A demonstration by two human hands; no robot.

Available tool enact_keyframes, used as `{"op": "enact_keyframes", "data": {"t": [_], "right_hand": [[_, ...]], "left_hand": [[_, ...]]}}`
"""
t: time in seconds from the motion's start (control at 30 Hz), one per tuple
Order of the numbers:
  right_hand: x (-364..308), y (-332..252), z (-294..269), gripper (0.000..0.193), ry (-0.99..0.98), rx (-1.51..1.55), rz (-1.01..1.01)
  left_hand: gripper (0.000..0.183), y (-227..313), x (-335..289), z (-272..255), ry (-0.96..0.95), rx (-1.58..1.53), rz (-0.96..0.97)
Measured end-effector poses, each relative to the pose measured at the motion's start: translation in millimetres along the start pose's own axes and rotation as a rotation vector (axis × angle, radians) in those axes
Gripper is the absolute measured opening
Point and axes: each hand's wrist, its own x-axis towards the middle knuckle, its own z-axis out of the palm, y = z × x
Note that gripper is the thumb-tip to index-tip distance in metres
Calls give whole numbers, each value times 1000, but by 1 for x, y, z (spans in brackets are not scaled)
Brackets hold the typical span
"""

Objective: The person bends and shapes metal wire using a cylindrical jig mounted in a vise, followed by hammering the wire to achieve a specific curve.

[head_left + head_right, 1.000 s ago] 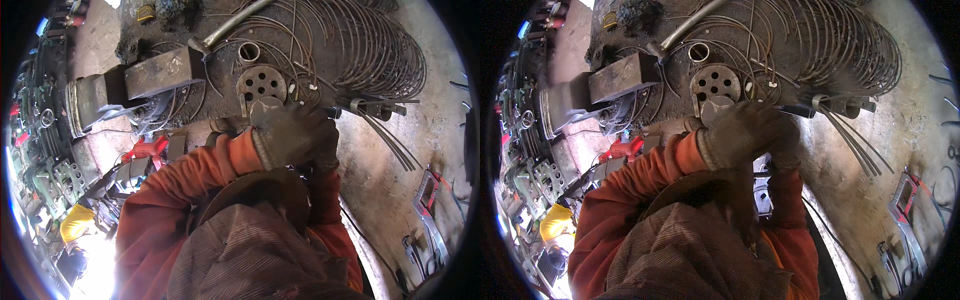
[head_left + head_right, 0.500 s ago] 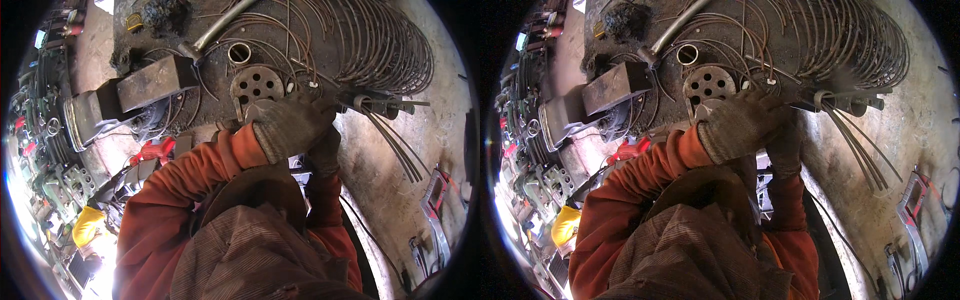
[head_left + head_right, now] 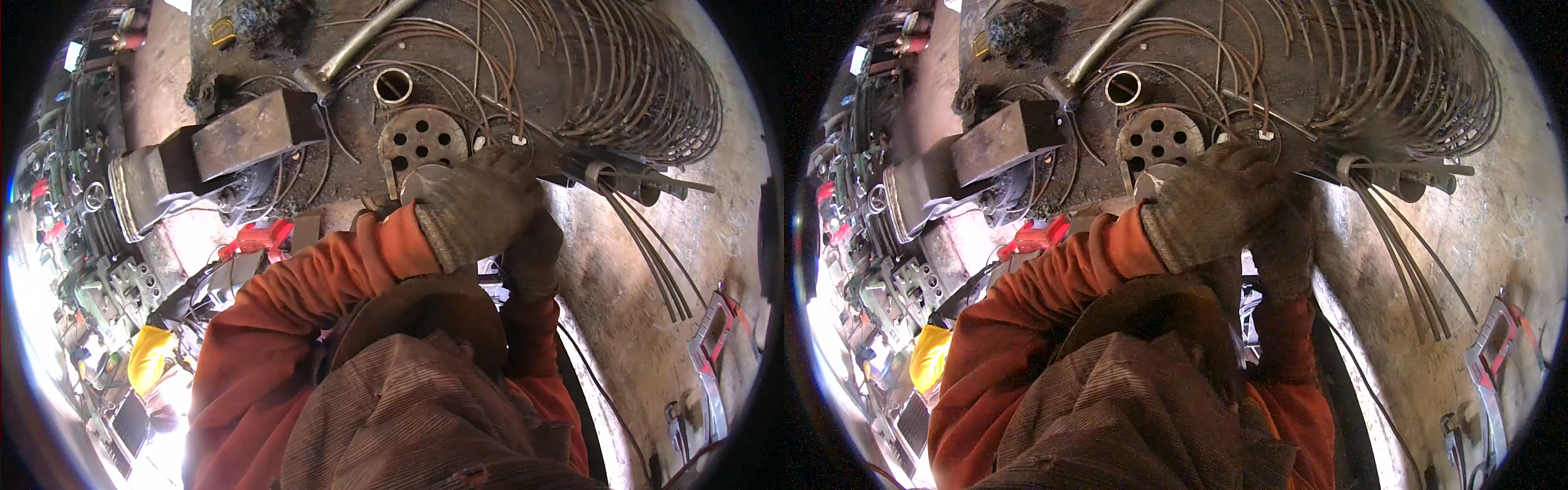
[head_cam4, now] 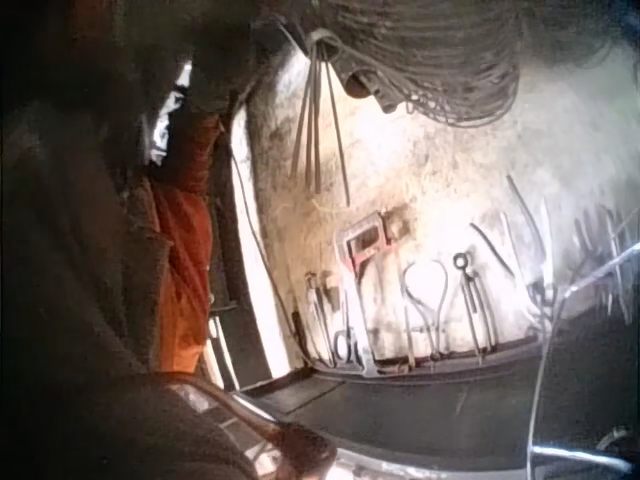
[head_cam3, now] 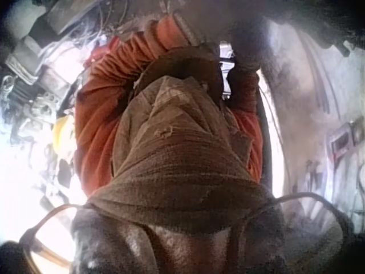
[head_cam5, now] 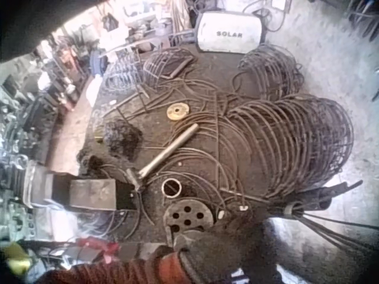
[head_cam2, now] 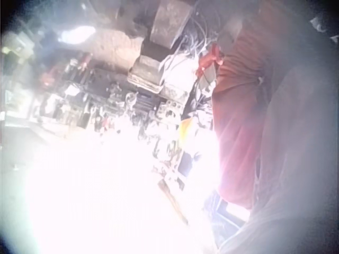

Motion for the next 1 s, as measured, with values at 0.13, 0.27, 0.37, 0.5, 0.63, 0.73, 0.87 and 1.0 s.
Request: {"op": "enact_keyframes", "data": {"t": [0.13,0.27,0.37,0.5,0.63,0.73,0.87,1.0], "right_hand": [[5,16,-3,47,29,-171,-154],[14,9,-9,46,-107,23,-16],[14,-4,-7,46,-54,188,-5],[12,-3,-2,51,-2,-50,-110],[-12,24,13,53,-25,-127,-51],[-20,11,20,54,57,-93,-63],[-33,-8,38,58,132,106,58],[-47,-3,64,66,279,-32,-37]], "left_hand": [[52,1,3,-1,-25,23,-9],[54,2,5,1,-49,34,-36],[53,2,5,-2,-67,13,-54],[48,3,3,2,-54,65,-40],[43,5,5,-3,-133,209,-10],[41,5,6,-7,-274,204,23],[31,5,-1,-5,-229,245,124],[23,-1,-3,-7,-194,133,225]]}}
